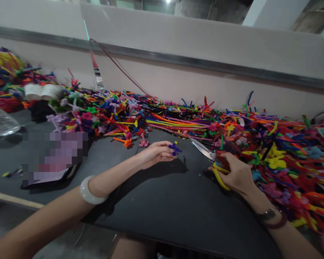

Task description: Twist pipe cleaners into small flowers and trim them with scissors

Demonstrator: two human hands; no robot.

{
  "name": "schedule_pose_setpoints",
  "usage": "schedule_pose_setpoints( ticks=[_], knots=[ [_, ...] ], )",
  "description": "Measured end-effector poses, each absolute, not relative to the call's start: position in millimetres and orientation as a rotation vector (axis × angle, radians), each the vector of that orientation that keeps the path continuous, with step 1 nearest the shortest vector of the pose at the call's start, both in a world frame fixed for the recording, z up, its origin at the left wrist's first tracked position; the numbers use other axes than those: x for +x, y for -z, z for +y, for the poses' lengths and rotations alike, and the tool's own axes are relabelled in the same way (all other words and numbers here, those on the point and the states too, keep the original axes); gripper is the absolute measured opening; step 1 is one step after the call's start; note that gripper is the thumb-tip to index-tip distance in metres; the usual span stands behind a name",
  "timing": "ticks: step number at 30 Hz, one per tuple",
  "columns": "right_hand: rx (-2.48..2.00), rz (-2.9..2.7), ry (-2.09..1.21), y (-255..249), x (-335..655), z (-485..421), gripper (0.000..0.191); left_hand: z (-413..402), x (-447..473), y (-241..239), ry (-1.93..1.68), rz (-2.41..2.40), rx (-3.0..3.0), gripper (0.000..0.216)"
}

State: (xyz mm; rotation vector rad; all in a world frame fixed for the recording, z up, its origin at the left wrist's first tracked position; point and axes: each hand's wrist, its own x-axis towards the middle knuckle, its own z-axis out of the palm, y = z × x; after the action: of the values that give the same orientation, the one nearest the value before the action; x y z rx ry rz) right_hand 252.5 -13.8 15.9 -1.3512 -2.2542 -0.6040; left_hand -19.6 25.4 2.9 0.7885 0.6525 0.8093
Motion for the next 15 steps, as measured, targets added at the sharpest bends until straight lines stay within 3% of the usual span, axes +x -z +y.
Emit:
schedule_pose_setpoints(
  ticks=[15],
  knots=[
    [-1.289, -2.47, 0.364, -13.3, 249.6, -17.2, 0.043, 28.5, -20.2, 0.6, -1.009, 0.767, 0.915, 0.028]
  ],
)
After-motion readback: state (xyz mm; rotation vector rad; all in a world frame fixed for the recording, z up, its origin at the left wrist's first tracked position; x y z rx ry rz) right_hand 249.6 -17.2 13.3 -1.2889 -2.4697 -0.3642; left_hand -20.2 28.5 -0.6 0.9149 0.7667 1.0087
